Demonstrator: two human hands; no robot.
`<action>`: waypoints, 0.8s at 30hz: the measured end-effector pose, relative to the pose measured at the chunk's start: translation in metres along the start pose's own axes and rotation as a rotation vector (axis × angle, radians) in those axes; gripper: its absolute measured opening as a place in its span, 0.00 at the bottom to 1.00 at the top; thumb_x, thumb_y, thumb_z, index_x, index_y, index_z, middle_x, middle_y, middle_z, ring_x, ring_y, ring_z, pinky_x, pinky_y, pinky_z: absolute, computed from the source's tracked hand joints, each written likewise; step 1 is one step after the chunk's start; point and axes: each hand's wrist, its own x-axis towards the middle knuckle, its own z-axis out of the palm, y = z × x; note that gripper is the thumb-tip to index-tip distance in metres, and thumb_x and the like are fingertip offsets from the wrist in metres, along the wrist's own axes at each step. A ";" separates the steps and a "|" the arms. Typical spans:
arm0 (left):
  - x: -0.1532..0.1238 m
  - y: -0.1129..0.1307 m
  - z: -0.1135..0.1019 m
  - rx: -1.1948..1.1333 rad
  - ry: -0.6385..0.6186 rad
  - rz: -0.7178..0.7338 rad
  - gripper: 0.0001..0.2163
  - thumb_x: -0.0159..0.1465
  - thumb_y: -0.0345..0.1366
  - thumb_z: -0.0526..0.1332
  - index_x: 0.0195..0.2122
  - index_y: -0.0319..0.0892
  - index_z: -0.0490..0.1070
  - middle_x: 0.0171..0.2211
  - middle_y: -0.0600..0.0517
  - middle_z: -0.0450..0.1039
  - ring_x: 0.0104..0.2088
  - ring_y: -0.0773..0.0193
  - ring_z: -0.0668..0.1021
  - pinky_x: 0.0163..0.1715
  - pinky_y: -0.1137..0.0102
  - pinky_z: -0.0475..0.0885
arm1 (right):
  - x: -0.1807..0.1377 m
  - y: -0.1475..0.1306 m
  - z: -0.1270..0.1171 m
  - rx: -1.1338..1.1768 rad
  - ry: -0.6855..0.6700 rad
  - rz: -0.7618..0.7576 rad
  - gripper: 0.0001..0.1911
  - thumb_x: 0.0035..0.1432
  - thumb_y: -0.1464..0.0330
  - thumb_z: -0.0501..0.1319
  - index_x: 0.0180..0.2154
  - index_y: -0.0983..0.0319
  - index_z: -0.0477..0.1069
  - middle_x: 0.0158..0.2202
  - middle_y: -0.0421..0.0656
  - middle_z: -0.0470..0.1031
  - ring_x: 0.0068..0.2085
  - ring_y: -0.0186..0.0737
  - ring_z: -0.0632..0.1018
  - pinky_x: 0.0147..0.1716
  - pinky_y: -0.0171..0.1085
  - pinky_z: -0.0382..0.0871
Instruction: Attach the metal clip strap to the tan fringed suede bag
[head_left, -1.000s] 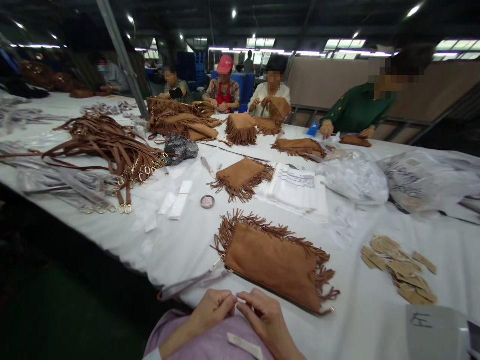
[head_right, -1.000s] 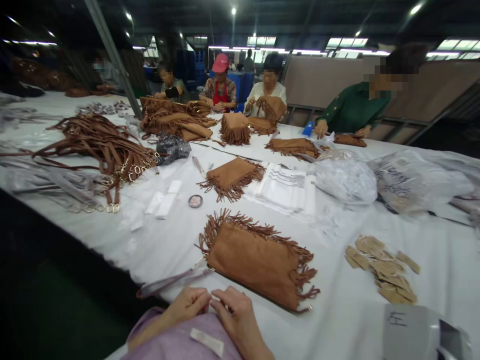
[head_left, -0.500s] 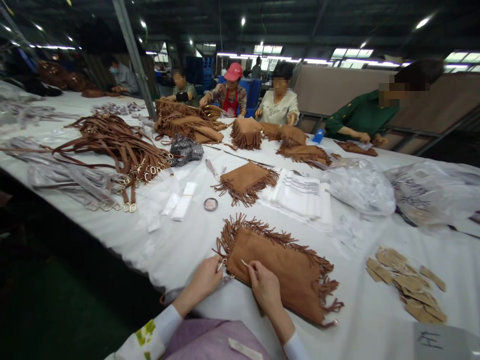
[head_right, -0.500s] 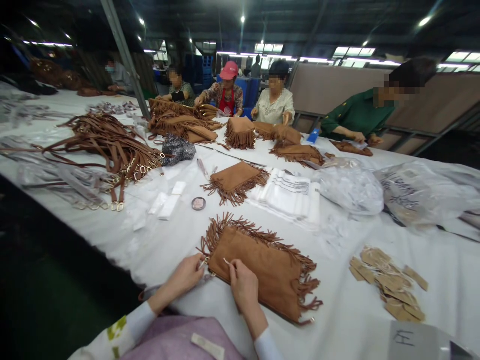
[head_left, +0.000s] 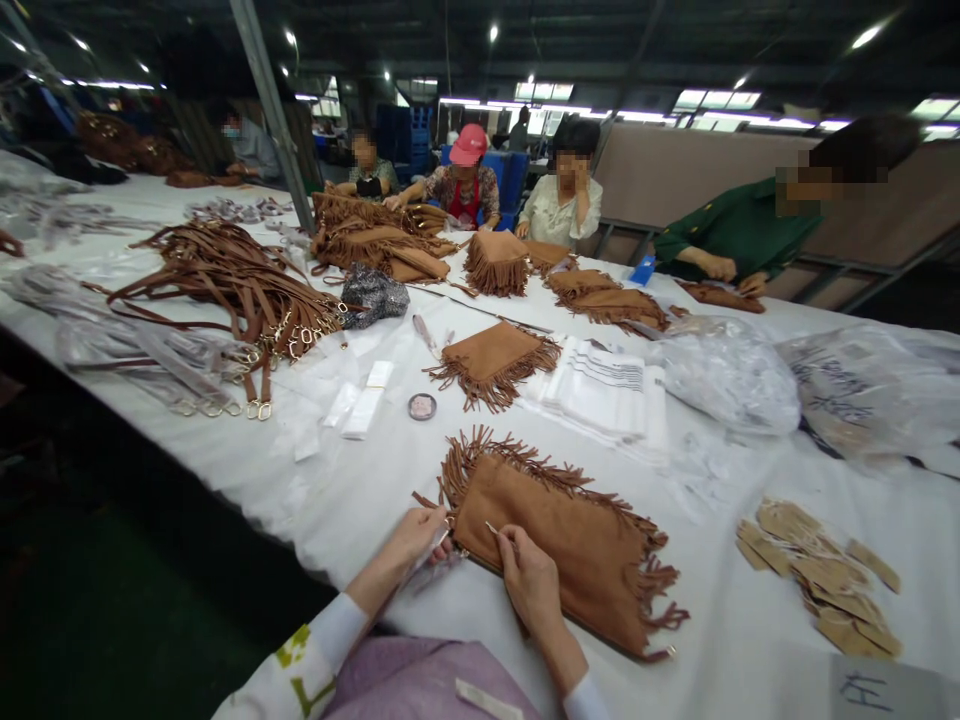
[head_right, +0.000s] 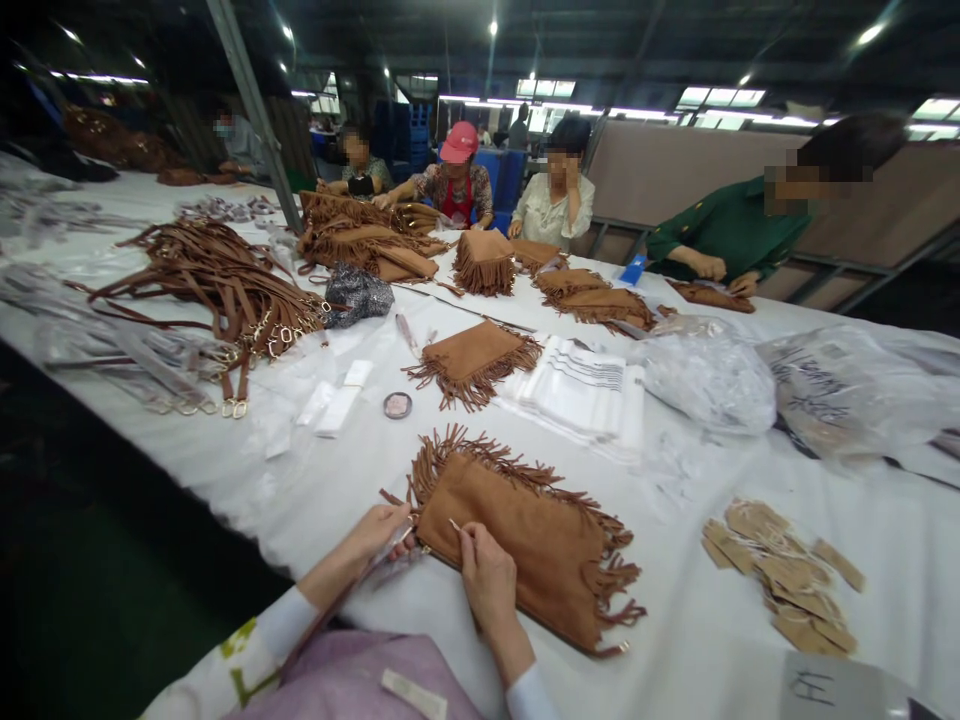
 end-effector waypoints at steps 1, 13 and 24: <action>0.001 0.000 -0.001 -0.030 -0.008 -0.007 0.23 0.58 0.57 0.55 0.25 0.38 0.68 0.19 0.51 0.72 0.18 0.68 0.69 0.19 0.73 0.61 | 0.001 -0.001 -0.002 0.032 0.002 0.023 0.18 0.64 0.55 0.48 0.34 0.59 0.69 0.28 0.42 0.76 0.29 0.40 0.76 0.29 0.35 0.63; 0.005 0.004 -0.013 -0.261 -0.130 -0.092 0.11 0.43 0.35 0.67 0.28 0.36 0.73 0.18 0.57 0.68 0.18 0.73 0.68 0.18 0.77 0.59 | 0.025 -0.052 -0.012 0.430 -0.235 0.203 0.15 0.54 0.59 0.57 0.24 0.64 0.71 0.23 0.40 0.72 0.25 0.35 0.69 0.25 0.33 0.61; 0.001 0.004 -0.014 -0.224 -0.230 -0.005 0.09 0.45 0.38 0.66 0.22 0.38 0.70 0.15 0.58 0.64 0.16 0.75 0.63 0.18 0.76 0.53 | 0.036 -0.062 0.000 0.246 -0.276 0.177 0.12 0.51 0.67 0.56 0.23 0.63 0.75 0.24 0.42 0.77 0.27 0.38 0.76 0.28 0.32 0.63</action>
